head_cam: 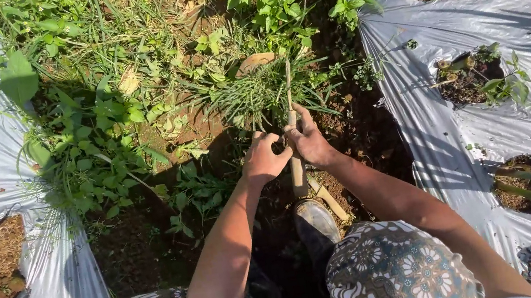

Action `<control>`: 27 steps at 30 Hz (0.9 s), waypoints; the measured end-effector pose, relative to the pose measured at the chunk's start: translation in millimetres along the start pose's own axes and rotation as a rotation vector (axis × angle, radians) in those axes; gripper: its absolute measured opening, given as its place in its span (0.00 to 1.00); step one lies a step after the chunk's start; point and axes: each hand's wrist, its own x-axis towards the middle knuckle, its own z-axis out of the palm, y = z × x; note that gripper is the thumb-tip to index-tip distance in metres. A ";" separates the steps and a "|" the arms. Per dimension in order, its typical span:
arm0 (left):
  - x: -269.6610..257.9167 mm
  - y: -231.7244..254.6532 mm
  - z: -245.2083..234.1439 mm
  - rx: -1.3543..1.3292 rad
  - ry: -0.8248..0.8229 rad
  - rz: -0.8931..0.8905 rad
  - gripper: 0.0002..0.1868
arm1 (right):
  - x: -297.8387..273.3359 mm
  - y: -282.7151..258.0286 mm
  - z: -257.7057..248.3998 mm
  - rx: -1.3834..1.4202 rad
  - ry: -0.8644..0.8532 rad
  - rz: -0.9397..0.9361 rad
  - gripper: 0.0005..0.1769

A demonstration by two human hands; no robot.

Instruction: The person weeds a garden bed by pulling unwanted plants from the soil by hand and using a small hand hoe to loosen the earth around them. The person works along a row of crops planted in a plastic-covered bed, removing weeds from the exposed soil between the plants.

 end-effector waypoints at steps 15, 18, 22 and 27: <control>-9.8 -80.8 6.3 -0.353 -0.192 -0.341 0.21 | -33.5 63.8 -53.0 -1.116 -0.463 0.171 0.30; -5.1 -106.7 14.1 -0.319 -0.051 -0.458 0.25 | -30.1 122.1 -60.9 -1.282 -0.516 0.206 0.28; 49.5 -182.1 52.4 -0.133 0.106 -0.527 0.27 | -14.5 185.7 -59.5 -1.328 -0.389 0.158 0.32; -16.9 -36.6 -70.2 0.043 0.038 -0.493 0.34 | -50.2 137.7 -46.2 -1.374 -0.384 0.178 0.28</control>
